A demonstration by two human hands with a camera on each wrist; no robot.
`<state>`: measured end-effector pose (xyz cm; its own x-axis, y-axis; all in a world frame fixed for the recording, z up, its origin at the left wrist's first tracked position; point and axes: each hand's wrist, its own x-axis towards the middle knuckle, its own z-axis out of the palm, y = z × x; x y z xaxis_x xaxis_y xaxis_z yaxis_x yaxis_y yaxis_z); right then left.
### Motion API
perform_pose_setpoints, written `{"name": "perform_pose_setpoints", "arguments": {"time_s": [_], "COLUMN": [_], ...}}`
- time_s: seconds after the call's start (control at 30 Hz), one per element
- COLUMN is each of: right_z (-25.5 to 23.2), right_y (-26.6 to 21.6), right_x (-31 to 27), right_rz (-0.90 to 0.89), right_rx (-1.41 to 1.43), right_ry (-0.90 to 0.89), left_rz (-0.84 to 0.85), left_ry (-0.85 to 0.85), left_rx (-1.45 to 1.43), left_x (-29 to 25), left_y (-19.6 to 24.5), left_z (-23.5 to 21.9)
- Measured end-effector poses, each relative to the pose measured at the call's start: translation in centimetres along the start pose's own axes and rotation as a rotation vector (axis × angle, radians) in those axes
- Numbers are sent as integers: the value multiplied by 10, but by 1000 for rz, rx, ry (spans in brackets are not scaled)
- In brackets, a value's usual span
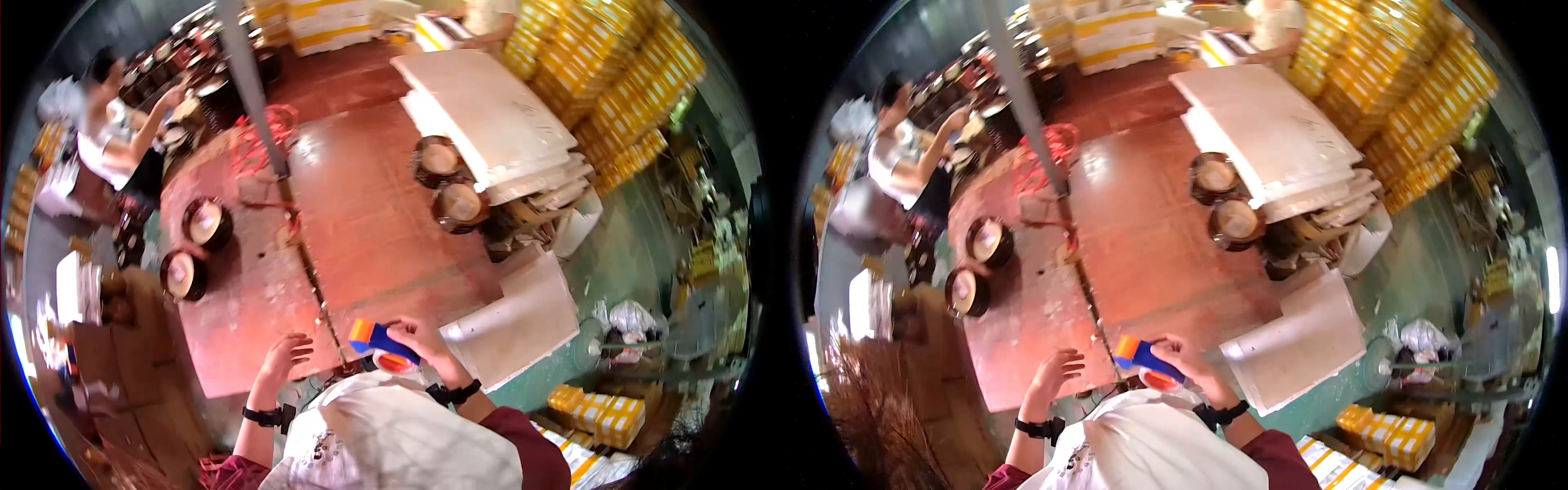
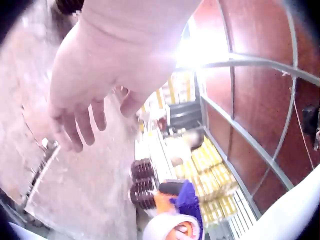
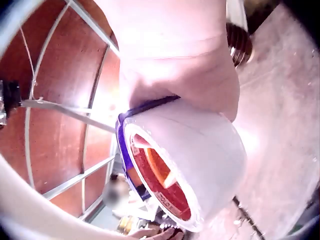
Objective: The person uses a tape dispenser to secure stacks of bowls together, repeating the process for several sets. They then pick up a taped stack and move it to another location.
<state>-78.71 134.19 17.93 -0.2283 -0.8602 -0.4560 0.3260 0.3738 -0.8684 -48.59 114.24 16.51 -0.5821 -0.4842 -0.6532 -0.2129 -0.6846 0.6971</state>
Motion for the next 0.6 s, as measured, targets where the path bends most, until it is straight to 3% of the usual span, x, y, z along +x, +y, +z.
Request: {"name": "perform_pose_setpoints", "arguments": {"time_s": [0.07, 0.1, 0.2, 0.33, 0.43, 0.53, 0.6], "right_z": [24, 42, 90, 149, 176, 214, 225], "right_y": [-20, -28, -43, -65, -59, -58, -58], "right_x": [17, 23, 39, 31, 31, 21, 13], "right_rz": [-95, -41, -38, -95, -140, -180, -148], "right_rx": [13, 160, 372, 382, 375, 368, 364], "right_ry": [-102, -148, -235, -365, -472, -398, -458], "left_rz": [14, 114, 219, 386, 654, 665, 658], "left_ry": [126, 133, 170, -29, -183, -185, -148], "left_rx": [-109, -128, -66, -181, -188, -210, -168], "left_x": [-44, -60, -96, -128, -148, -166, -174], "left_y": [-14, -20, -9, 6, 2, -6, -14], "left_z": [-24, -29, -15, 12, 6, 3, -3]}}
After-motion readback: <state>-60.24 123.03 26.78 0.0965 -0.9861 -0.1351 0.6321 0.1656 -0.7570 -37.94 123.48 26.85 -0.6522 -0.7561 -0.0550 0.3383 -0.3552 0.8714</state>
